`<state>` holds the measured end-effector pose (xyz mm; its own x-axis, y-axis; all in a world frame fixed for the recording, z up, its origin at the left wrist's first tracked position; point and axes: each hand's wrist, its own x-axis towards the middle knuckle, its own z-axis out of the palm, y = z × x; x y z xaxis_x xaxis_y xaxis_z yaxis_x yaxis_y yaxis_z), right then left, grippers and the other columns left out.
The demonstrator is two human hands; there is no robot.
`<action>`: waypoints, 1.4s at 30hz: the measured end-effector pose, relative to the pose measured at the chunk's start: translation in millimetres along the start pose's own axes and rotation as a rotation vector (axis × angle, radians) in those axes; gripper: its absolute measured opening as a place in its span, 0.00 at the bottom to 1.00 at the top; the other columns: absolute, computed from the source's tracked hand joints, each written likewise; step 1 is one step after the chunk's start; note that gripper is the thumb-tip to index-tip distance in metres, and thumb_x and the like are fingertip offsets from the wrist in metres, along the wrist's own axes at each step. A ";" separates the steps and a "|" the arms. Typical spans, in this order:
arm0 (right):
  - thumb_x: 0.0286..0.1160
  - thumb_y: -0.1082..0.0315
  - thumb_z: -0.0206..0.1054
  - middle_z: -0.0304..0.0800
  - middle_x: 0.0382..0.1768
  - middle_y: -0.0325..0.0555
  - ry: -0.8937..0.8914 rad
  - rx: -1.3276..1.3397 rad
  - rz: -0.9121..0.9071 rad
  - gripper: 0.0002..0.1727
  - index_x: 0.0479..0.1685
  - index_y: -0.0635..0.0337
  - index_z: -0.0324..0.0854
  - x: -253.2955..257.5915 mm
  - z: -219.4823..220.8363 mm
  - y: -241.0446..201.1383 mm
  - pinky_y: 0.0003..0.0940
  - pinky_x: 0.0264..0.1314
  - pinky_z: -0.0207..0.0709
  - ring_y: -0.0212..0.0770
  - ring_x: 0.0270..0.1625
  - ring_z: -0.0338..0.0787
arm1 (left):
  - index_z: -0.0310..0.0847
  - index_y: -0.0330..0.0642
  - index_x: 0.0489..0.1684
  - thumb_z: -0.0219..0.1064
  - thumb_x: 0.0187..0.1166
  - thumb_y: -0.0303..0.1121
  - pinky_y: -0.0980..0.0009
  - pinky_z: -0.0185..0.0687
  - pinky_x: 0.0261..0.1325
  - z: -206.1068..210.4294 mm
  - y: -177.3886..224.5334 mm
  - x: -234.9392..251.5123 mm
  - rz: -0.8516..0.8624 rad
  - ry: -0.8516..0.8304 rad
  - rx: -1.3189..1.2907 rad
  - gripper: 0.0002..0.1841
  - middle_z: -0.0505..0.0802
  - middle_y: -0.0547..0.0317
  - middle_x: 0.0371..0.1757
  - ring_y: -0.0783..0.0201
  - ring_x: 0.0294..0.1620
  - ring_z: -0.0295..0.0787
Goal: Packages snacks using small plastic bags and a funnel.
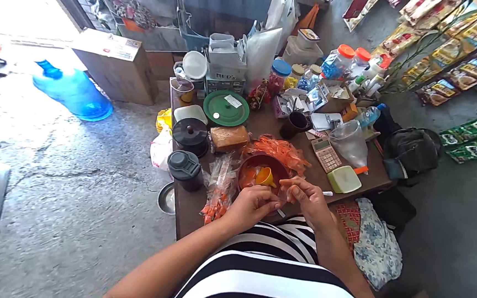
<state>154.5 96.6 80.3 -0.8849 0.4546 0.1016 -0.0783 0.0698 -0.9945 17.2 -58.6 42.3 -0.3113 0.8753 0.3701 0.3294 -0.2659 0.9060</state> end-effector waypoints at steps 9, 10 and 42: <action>0.76 0.68 0.72 0.91 0.41 0.32 0.040 -0.217 -0.140 0.07 0.42 0.61 0.94 1.8 1.5 -5.0 0.15 0.48 0.83 0.19 0.42 0.87 | 0.93 0.33 0.39 0.68 0.82 0.33 0.77 0.80 0.56 -4.7 -2.5 -10.2 -0.030 -0.042 0.033 0.11 0.94 0.52 0.38 0.70 0.45 0.89; 0.75 0.66 0.73 0.90 0.40 0.32 0.057 -0.270 -0.178 0.07 0.40 0.60 0.93 1.2 2.5 -4.4 0.14 0.48 0.83 0.19 0.42 0.87 | 0.93 0.33 0.39 0.68 0.82 0.33 0.77 0.80 0.56 -4.7 -2.2 -10.8 -0.030 -0.039 0.031 0.11 0.94 0.52 0.38 0.70 0.45 0.89; 0.78 0.60 0.70 0.85 0.34 0.38 0.051 -0.550 -0.254 0.15 0.35 0.65 0.89 -23.0 9.7 -7.5 0.09 0.36 0.77 0.16 0.32 0.81 | 0.90 0.28 0.43 0.65 0.84 0.29 0.84 0.81 0.56 18.4 13.8 -15.4 -0.019 0.099 -0.051 0.11 0.95 0.54 0.39 0.80 0.44 0.89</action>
<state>171.0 77.0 85.2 -0.8454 0.4049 0.3484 -0.0230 0.6240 -0.7811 42.9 -68.3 45.4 -0.4049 0.8367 0.3687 0.2772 -0.2719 0.9215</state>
